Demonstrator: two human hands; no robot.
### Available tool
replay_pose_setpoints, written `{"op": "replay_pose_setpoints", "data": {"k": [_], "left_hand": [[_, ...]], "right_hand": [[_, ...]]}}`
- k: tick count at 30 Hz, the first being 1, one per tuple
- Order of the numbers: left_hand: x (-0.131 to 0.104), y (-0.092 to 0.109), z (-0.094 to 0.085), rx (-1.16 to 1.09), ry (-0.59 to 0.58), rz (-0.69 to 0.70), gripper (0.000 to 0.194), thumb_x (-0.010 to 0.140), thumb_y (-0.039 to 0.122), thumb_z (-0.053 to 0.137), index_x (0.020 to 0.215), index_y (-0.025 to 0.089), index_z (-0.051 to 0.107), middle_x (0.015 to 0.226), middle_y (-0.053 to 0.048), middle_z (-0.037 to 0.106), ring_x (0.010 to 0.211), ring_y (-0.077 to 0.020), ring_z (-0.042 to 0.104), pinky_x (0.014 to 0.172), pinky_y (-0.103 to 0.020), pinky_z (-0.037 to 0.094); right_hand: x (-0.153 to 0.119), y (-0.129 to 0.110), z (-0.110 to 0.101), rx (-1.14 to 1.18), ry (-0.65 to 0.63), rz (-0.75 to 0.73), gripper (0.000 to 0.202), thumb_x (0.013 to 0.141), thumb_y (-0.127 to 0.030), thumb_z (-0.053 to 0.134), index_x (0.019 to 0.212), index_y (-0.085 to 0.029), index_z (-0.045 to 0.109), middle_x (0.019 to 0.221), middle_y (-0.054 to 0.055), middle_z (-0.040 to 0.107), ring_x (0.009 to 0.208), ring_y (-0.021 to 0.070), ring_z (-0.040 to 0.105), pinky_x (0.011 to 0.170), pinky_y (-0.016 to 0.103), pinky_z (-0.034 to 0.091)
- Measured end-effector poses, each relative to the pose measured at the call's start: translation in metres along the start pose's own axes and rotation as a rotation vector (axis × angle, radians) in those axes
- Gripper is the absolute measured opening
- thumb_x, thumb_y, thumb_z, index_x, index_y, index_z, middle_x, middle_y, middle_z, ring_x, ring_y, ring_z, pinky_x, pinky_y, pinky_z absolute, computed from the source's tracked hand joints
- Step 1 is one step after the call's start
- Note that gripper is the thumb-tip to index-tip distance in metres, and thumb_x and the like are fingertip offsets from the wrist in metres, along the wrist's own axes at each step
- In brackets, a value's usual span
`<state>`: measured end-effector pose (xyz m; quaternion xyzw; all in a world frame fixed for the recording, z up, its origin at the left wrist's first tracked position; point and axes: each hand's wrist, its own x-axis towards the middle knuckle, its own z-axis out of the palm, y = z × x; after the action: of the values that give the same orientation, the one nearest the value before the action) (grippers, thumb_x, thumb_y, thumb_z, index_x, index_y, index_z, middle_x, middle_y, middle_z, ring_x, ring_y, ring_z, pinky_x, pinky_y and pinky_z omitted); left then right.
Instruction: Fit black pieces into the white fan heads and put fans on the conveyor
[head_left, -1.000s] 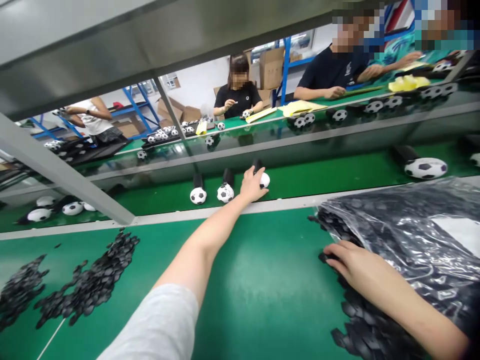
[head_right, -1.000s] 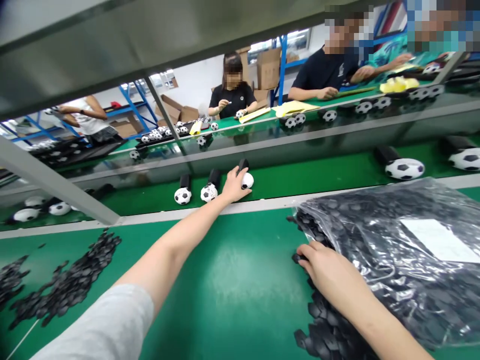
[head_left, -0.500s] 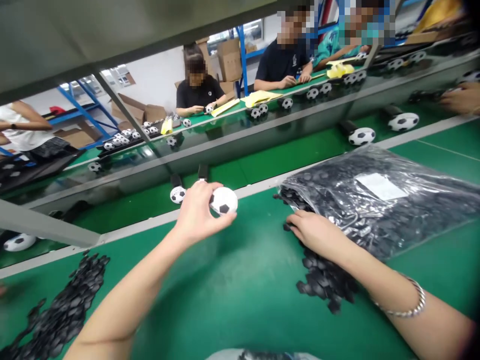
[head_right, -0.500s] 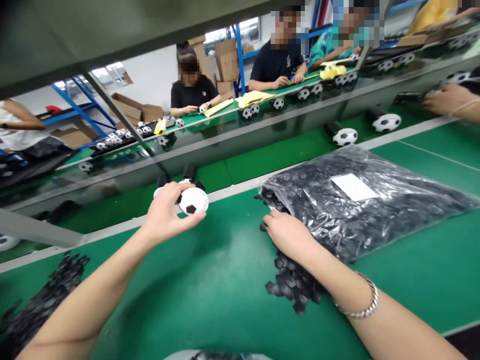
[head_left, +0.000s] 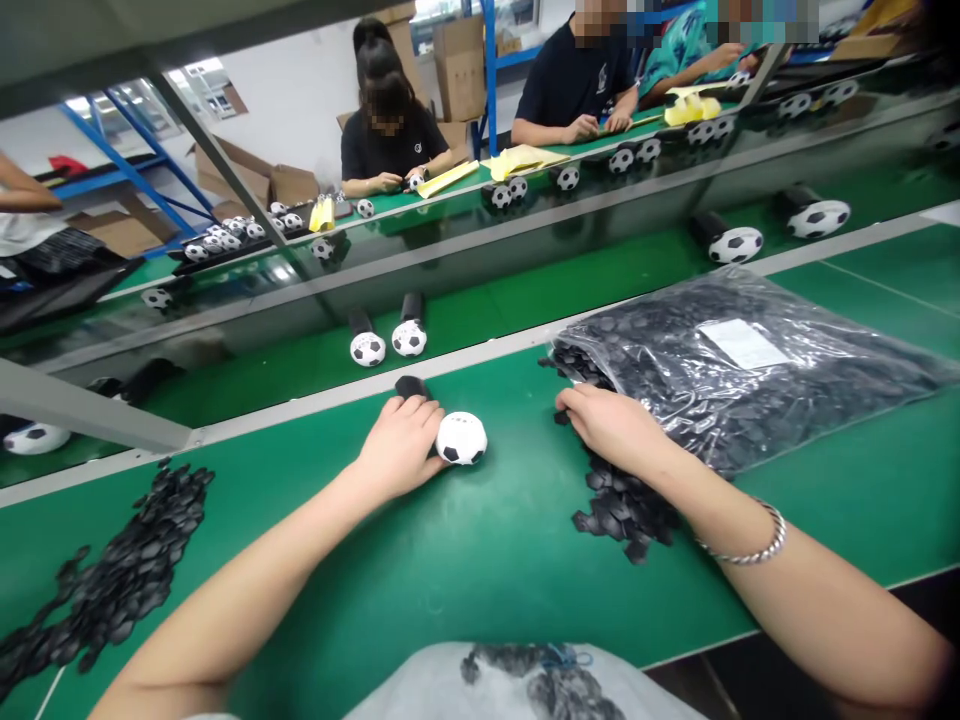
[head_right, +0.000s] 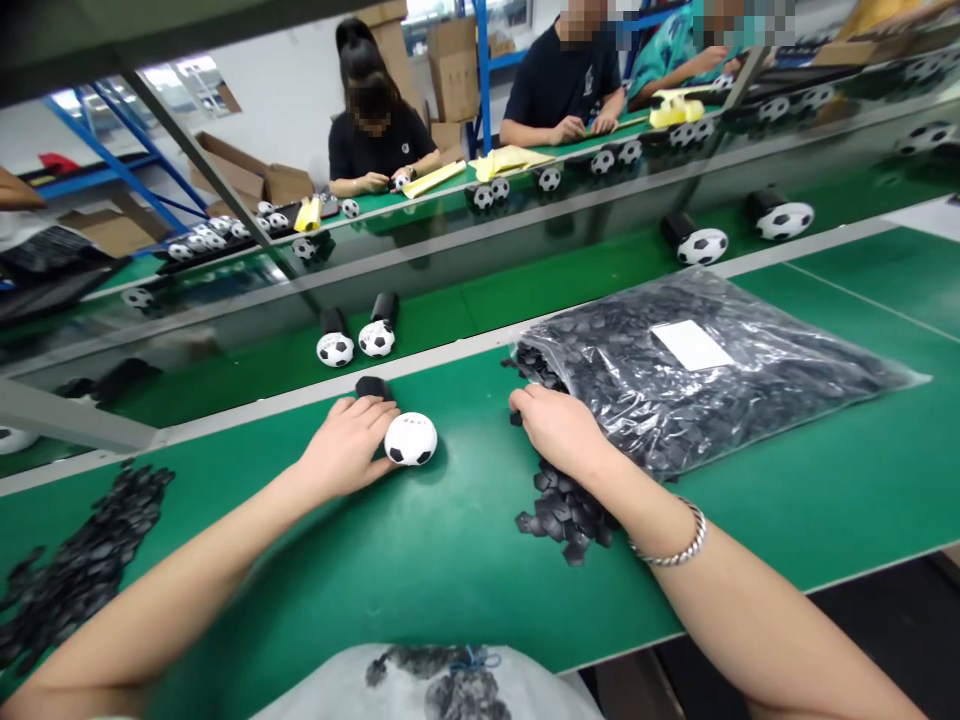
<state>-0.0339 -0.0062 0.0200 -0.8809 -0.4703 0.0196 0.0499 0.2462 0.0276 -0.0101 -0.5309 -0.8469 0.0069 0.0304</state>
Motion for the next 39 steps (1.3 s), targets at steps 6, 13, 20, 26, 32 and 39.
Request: {"op": "replay_pose_setpoints", "data": {"k": [6,13,20,26,32,39], "left_hand": [[0.010,0.014,0.009,0.099,-0.008,-0.294,0.068,0.082,0.060,0.036,0.114,0.002,0.051,0.096,-0.019,0.059,0.086,-0.0308,0.053,0.072,-0.039,0.041],[0.008,0.047,0.021,0.064,-0.067,-0.274,0.065,0.087,0.045,0.041,0.139,0.009,0.023,0.098,-0.014,0.058,0.088,-0.0261,0.052,0.069,-0.034,0.039],[0.013,0.042,0.018,-0.043,-0.043,-0.280,0.070,0.084,0.041,0.048,0.140,0.011,0.018,0.106,-0.014,0.056,0.096,-0.0278,0.051,0.078,-0.037,0.039],[0.033,0.028,0.011,-0.488,-0.079,-0.176,0.073,0.078,0.034,0.055,0.140,0.021,0.020,0.117,-0.010,0.048,0.105,-0.0253,0.051,0.087,-0.036,0.042],[0.047,0.029,0.027,-0.726,-0.015,-0.220,0.074,0.075,0.035,0.058,0.139,0.022,0.024,0.127,-0.011,0.042,0.118,-0.0268,0.043,0.097,-0.040,0.038],[0.046,0.029,0.037,-0.802,0.049,-0.151,0.074,0.075,0.031,0.058,0.139,0.023,0.023,0.132,-0.010,0.038,0.122,-0.0257,0.040,0.100,-0.040,0.035]], "right_hand": [[0.000,-0.003,-0.001,0.027,0.054,-0.023,0.024,0.088,-0.016,0.042,0.103,-0.017,0.060,0.096,0.007,0.062,0.083,0.0192,0.060,0.066,0.026,0.042],[0.001,-0.010,-0.002,0.110,0.021,-0.033,0.022,0.089,-0.019,0.041,0.097,-0.018,0.061,0.096,0.007,0.063,0.084,0.0187,0.060,0.068,0.025,0.043],[0.002,-0.010,0.004,0.357,0.073,-0.106,0.022,0.087,-0.013,0.043,0.100,-0.016,0.061,0.095,0.007,0.063,0.090,0.0191,0.059,0.080,0.028,0.045],[0.003,-0.009,0.001,0.603,0.133,-0.087,0.020,0.085,-0.014,0.046,0.097,-0.016,0.062,0.084,0.005,0.064,0.075,0.0152,0.061,0.075,0.029,0.048],[0.003,-0.013,0.002,0.715,0.132,-0.161,0.015,0.083,-0.017,0.055,0.094,-0.016,0.065,0.089,0.006,0.064,0.078,0.0148,0.060,0.076,0.029,0.048],[0.002,-0.022,0.007,0.714,0.303,-0.256,0.016,0.086,-0.019,0.053,0.095,-0.018,0.065,0.084,0.005,0.064,0.079,0.0160,0.060,0.074,0.029,0.048]]}}
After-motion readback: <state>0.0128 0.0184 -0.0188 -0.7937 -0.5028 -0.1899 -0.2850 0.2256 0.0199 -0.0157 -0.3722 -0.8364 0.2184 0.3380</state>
